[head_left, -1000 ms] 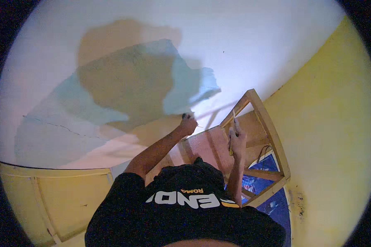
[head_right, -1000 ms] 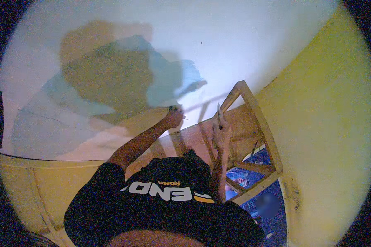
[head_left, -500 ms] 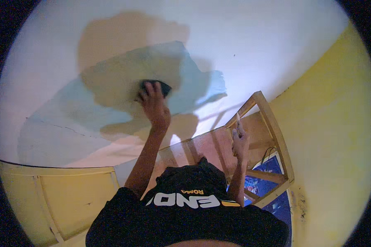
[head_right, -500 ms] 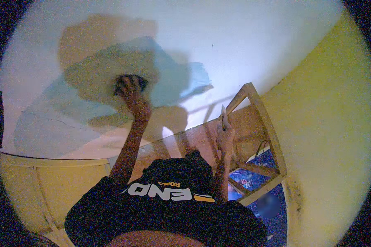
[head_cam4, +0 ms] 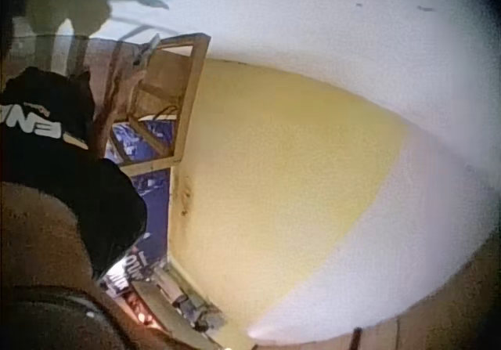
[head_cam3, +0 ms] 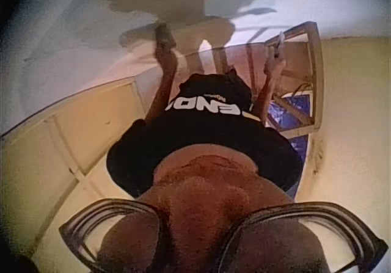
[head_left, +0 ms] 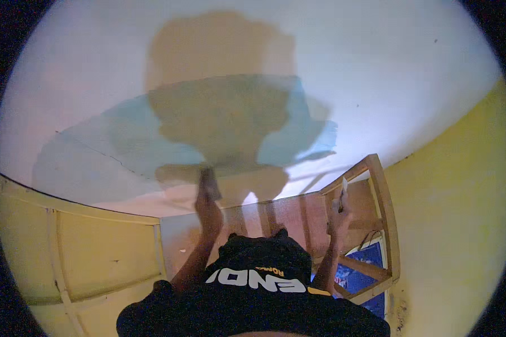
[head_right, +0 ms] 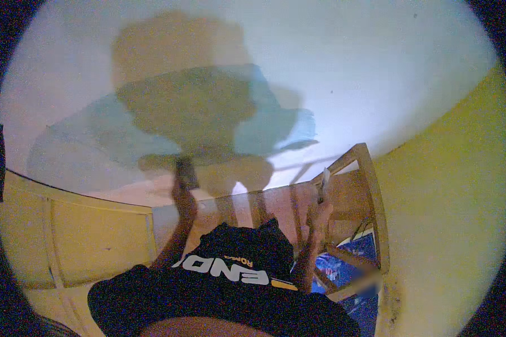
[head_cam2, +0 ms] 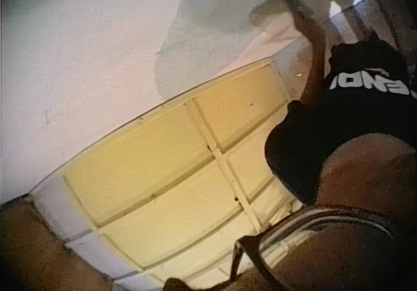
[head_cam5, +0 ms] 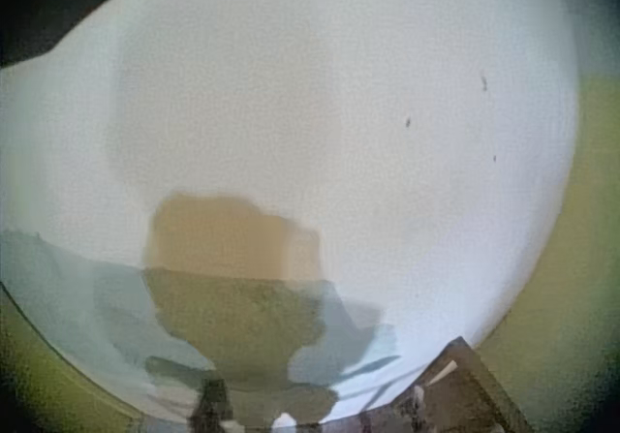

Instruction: Patching and sanding a ceiling area to smooth out cracks and imperfections.

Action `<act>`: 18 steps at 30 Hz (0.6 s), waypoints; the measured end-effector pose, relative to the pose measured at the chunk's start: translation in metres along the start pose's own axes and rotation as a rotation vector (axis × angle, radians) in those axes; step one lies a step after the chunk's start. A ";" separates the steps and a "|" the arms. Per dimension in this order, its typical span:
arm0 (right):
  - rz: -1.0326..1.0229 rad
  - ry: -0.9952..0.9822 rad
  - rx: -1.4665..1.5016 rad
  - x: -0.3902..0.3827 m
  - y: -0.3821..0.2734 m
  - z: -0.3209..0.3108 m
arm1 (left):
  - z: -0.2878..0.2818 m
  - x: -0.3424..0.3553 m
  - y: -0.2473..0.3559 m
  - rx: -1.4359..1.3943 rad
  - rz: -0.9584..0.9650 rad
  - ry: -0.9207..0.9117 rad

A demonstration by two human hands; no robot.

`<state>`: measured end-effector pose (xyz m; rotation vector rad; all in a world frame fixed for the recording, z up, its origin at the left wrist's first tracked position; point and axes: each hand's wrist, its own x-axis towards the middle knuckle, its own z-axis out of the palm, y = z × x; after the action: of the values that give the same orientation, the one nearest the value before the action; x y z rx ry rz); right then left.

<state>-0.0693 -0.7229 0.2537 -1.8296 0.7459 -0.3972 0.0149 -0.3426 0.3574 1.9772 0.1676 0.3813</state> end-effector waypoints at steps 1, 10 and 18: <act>-0.161 0.057 -0.083 0.003 0.012 -0.001 | -0.012 0.008 0.006 -0.050 0.091 0.270; -0.094 0.028 -0.028 -0.023 -0.123 0.009 | -0.125 0.101 0.082 -0.252 0.401 1.205; -0.238 0.048 -0.160 -0.010 -0.089 0.010 | -0.001 0.117 0.079 0.020 0.615 0.718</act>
<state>-0.0437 -0.6882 0.3330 -2.0750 0.6074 -0.5505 0.1196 -0.3416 0.4517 1.7973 0.0058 1.4863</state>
